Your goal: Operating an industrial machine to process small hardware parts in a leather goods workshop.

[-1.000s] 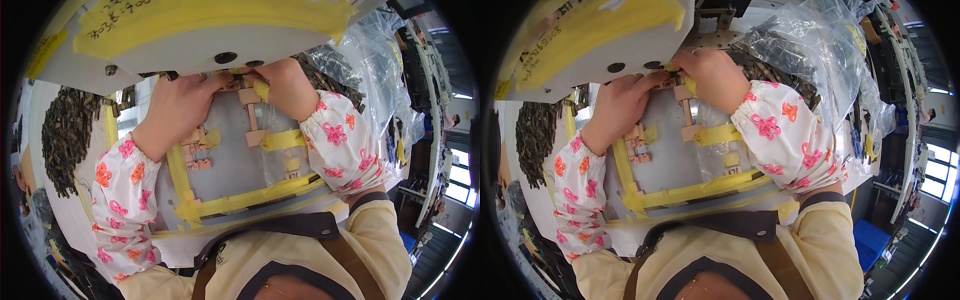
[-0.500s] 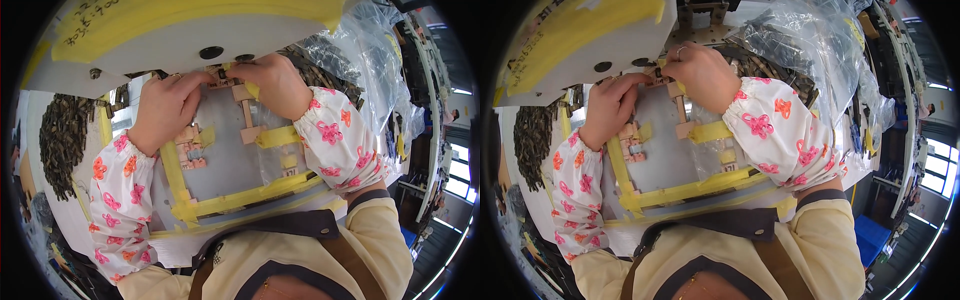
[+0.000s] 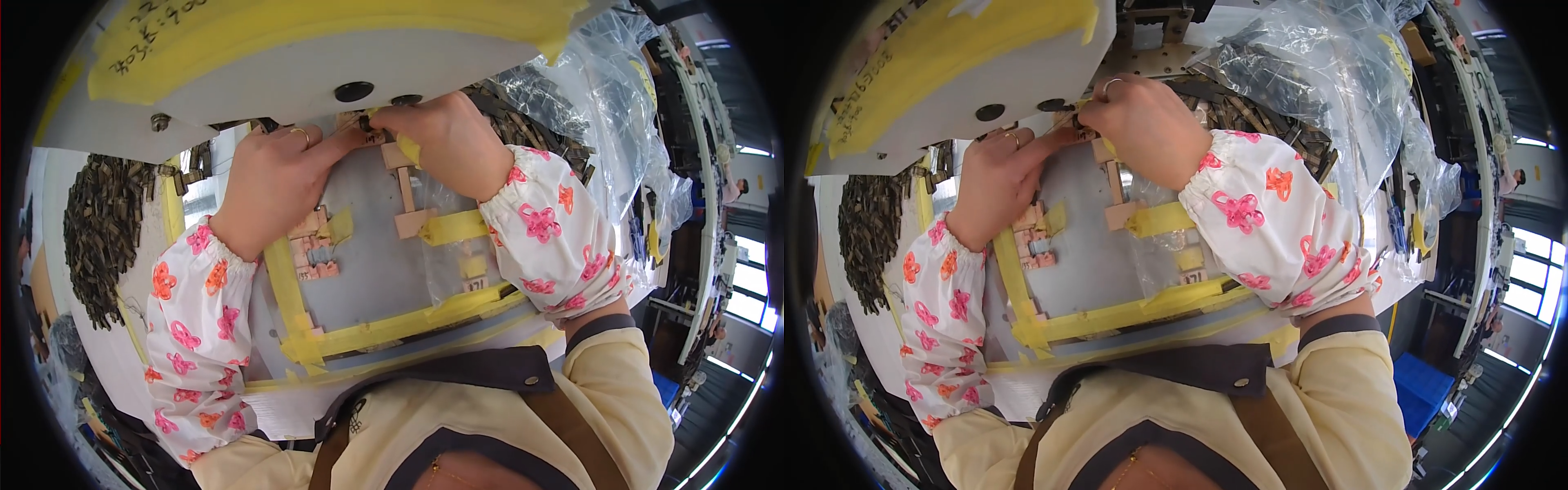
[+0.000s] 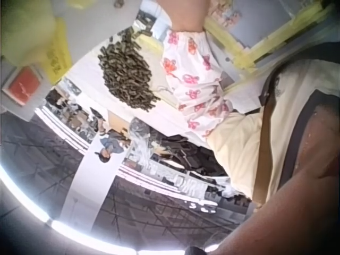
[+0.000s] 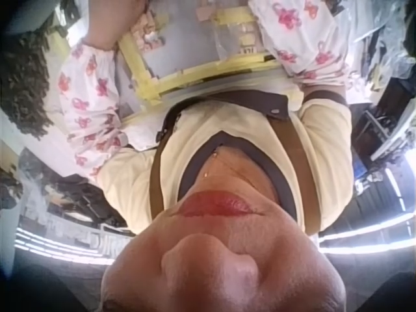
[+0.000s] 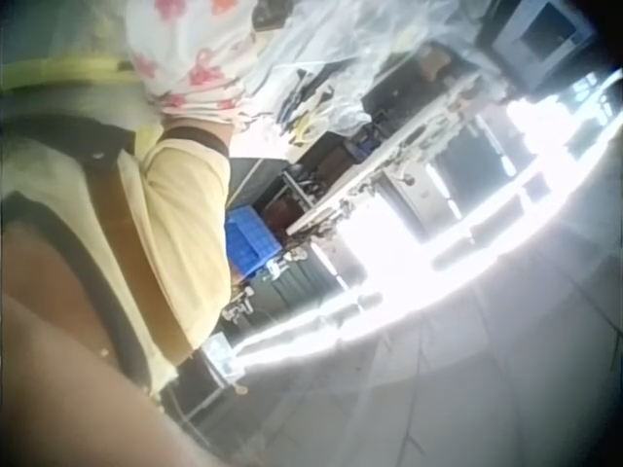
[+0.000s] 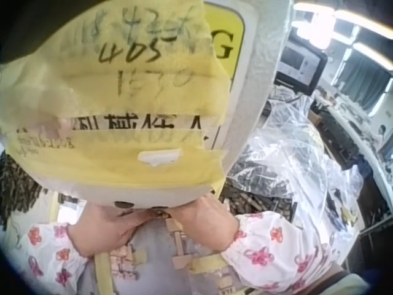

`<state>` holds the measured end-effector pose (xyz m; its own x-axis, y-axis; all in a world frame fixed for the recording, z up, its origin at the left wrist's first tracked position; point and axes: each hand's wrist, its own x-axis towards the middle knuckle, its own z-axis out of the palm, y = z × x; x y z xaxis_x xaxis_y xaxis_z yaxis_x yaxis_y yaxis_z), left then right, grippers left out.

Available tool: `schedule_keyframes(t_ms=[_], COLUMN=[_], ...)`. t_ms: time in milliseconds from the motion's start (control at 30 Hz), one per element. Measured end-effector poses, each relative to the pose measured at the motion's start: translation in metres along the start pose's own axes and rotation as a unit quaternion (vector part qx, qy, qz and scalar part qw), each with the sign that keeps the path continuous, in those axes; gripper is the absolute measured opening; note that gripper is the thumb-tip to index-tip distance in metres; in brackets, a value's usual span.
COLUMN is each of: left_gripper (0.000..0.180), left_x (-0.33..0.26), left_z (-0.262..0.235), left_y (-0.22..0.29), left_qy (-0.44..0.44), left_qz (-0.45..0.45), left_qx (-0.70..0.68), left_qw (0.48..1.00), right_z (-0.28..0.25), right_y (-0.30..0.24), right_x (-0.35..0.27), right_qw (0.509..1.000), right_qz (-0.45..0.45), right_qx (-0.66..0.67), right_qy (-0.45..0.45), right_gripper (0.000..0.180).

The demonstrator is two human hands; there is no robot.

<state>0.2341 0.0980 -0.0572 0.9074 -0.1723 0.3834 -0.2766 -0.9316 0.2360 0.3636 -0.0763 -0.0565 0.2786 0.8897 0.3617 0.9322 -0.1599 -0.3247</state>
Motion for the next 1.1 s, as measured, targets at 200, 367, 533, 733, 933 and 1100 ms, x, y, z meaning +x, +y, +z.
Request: schedule_keyframes(t_ms=[200, 367, 533, 733, 933, 1100], left_gripper=[0.035, 0.023, 0.032, 0.041, 0.037, 0.035], left_x=[0.003, 0.004, 0.003, 0.007, 0.004, 0.005], left_z=[-0.001, 0.004, 0.002, -0.003, 0.002, 0.005], left_y=[-0.001, -0.005, -0.001, 0.008, 0.003, -0.005], left_qy=[0.032, 0.038, 0.025, -0.018, 0.034, 0.040], left_qz=[0.002, -0.008, 0.002, -0.004, -0.032, -0.036], left_qx=[0.012, 0.002, 0.028, 0.090, -0.018, -0.046], left_qw=[0.999, 0.999, 0.999, 0.996, 0.999, 0.997], right_z=[-0.004, 0.000, 0.002, 0.001, -0.004, -0.005], right_y=[0.007, 0.001, 0.001, 0.007, 0.020, 0.010], right_x=[0.001, 0.003, 0.004, -0.001, 0.000, 0.002], right_qw=[0.998, 1.000, 1.000, 0.999, 0.991, 0.994], right_qz=[-0.019, -0.005, -0.010, -0.019, -0.129, -0.089], right_qx=[0.057, 0.012, -0.017, 0.023, 0.030, -0.064], right_qy=[0.027, 0.021, 0.019, 0.031, 0.024, 0.001], right_gripper=[0.021, 0.019, 0.019, 0.020, 0.018, 0.015])
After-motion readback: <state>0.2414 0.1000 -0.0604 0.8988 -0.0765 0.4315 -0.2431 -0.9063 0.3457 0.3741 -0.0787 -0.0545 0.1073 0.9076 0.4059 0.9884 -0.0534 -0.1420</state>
